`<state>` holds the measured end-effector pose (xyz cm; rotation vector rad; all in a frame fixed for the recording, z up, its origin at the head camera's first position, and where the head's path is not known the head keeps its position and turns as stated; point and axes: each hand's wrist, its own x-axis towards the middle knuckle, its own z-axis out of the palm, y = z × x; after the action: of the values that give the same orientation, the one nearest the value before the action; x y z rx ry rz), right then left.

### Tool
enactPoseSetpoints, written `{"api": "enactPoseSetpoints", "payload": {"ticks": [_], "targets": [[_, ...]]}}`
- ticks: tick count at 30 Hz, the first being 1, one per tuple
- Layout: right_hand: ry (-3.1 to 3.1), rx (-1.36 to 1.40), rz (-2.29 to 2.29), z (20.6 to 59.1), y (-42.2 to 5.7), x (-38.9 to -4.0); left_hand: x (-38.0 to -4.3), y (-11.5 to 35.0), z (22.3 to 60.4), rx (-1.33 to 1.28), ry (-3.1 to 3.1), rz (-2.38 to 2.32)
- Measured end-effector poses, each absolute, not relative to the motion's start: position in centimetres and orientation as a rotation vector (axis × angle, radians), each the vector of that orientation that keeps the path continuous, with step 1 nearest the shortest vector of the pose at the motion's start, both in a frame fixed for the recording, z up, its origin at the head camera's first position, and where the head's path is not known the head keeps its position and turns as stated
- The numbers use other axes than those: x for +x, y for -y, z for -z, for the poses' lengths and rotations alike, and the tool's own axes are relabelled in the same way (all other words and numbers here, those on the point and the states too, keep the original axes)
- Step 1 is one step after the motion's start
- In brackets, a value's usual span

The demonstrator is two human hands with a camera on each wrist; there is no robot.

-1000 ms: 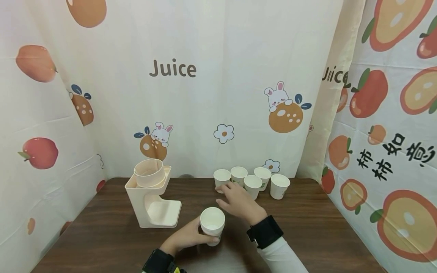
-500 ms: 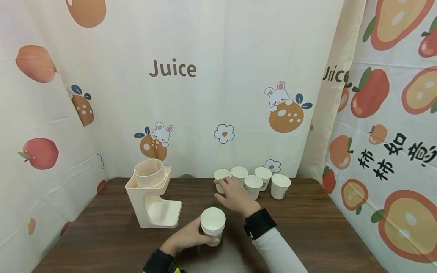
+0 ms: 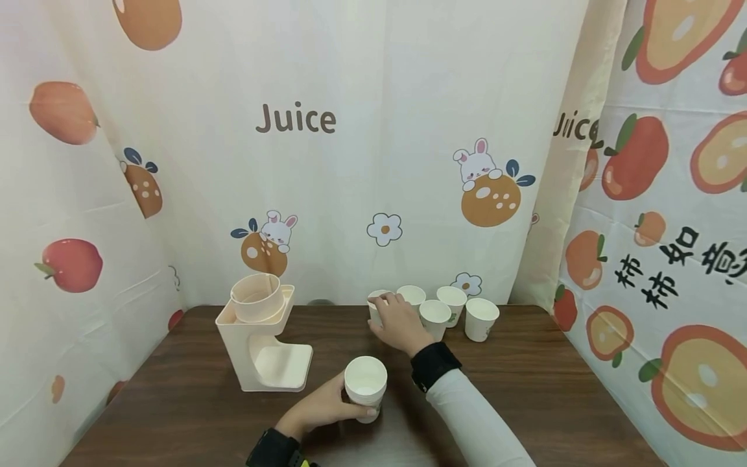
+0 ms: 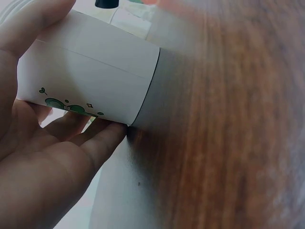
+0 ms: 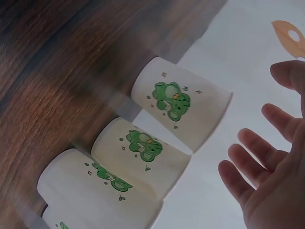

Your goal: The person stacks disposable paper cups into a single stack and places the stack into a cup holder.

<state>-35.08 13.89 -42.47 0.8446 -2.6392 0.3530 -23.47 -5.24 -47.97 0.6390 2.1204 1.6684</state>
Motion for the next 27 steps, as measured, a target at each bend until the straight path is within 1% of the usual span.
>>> {"api": "enactPoseSetpoints", "payload": {"ticks": [6, 13, 27], "targets": [[2.706, 0.814, -0.254, 42.8, -13.8, -36.3, -23.4, 5.2, 47.9, 0.625, -2.113, -1.658], [2.709, 0.855, -0.192, 42.8, -13.3, -37.5, -23.6, 5.3, 48.0, 0.634, -2.112, -1.661], [2.896, 0.769, -0.097, 42.4, -11.9, -40.0, -23.6, 5.3, 48.0, 0.638, -2.11, -1.686]]}}
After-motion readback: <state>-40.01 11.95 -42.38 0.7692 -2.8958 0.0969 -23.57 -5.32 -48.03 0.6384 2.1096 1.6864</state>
